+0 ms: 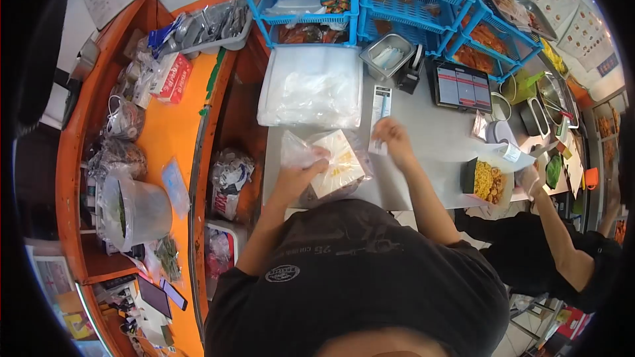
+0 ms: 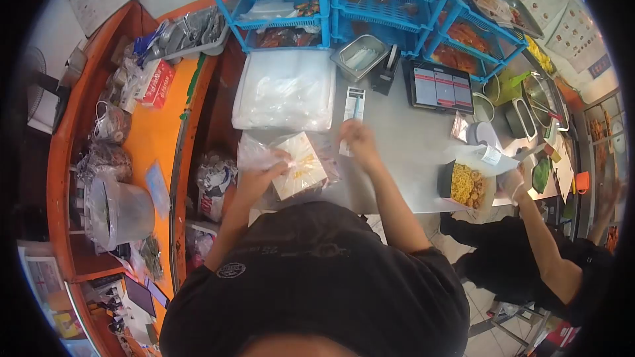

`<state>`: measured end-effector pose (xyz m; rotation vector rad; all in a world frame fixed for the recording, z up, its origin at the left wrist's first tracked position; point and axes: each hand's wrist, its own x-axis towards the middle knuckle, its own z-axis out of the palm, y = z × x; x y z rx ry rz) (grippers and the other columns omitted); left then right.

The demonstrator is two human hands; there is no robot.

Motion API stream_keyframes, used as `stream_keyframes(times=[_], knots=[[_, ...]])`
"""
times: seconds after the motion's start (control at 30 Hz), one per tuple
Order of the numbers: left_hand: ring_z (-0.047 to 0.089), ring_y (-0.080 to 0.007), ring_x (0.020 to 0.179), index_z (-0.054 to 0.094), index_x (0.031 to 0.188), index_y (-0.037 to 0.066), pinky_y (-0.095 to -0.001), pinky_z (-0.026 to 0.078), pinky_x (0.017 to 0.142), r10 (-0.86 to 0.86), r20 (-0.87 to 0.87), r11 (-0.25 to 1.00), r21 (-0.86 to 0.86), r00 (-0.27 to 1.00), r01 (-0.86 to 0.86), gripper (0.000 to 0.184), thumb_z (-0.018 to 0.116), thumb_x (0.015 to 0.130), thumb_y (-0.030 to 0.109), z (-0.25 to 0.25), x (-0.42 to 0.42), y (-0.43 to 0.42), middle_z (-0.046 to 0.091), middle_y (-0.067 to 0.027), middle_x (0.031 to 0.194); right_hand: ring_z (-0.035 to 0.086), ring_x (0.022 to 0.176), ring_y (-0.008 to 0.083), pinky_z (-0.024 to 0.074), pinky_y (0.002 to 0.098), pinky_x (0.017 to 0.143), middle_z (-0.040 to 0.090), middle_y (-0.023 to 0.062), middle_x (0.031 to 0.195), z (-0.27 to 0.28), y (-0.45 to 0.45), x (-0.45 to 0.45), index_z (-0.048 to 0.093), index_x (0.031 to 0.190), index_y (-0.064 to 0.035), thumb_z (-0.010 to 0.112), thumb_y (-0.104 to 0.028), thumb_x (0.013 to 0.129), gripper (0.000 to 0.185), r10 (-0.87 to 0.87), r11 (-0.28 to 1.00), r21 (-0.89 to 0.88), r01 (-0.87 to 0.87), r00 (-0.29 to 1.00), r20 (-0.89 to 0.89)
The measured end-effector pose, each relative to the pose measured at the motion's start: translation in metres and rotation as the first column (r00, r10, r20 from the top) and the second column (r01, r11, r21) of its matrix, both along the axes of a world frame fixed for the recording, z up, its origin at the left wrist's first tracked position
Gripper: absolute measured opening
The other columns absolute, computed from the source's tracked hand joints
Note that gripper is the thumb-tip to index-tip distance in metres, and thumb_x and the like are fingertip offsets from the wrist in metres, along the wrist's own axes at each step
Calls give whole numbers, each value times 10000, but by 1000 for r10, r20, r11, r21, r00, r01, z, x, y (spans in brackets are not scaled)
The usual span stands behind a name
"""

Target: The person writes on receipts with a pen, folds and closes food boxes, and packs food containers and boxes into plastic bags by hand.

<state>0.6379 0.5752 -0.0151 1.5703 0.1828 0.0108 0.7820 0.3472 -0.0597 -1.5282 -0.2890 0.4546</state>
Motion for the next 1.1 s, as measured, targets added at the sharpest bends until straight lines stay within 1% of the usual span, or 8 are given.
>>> stream_keyframes(times=[0.13,0.27,0.43,0.53,0.73,0.93,1.0,1.1], knots=[[553,-147,972,542,1169,-11,-283,437,848,121,405,982,87,906,-170,399,641,794,87,41,3,17,595,-74,1043,512,953,320,414,402,870,598,139,942,-52,-24,3,605,1040,-20,703,-189,764,338,-18,711,-554,432,800,600],[536,-149,1022,539,1166,-22,-277,410,899,184,649,966,20,738,-258,359,597,846,128,85,13,-1,567,-93,1090,501,955,344,412,415,834,577,148,1028,-73,-20,-22,636,1029,-41,721,-169,726,340,25,718,-481,503,672,740],[483,-189,1140,436,1271,-41,-326,370,985,-231,151,703,-658,961,272,411,513,923,162,83,34,-59,500,-122,1236,503,956,346,412,426,832,571,153,1030,-88,-32,-1,657,963,-42,695,-127,722,259,-49,777,-482,405,802,595],[461,-190,1190,403,1319,-15,-328,360,998,-315,-50,807,-540,948,239,410,467,948,149,63,51,-92,479,-127,1285,508,967,343,423,407,837,565,165,1059,-92,-26,-4,664,928,-29,677,-100,720,221,35,730,-427,534,595,803],[385,-220,1268,292,1388,-11,-363,293,1060,-173,-109,951,-278,979,137,572,535,927,226,37,86,-109,421,-146,1351,532,972,333,440,405,843,590,158,1036,-81,-27,-1,658,907,-2,634,-47,743,171,-63,755,-449,478,734,676],[359,-246,1288,174,1414,6,-402,319,1044,-11,-431,858,-467,902,-213,740,629,867,209,4,129,-92,362,-165,1385,567,890,329,457,408,820,625,159,987,11,-31,-28,665,936,-11,621,-45,763,182,44,926,-289,245,689,724],[532,-242,1078,368,1275,8,-385,452,911,100,-237,885,-423,966,-195,473,594,879,134,-2,140,-85,502,-153,1227,572,866,313,457,395,821,626,160,997,38,-34,-35,666,976,-13,616,-86,791,206,214,947,-312,76,573,791],[625,-196,767,510,1105,22,-321,529,740,293,-16,821,-509,956,-260,214,536,903,87,30,135,-82,619,-106,969,560,765,215,454,328,707,650,109,944,18,-50,-1,669,983,-20,596,-182,863,215,-100,979,-43,200,652,752]])
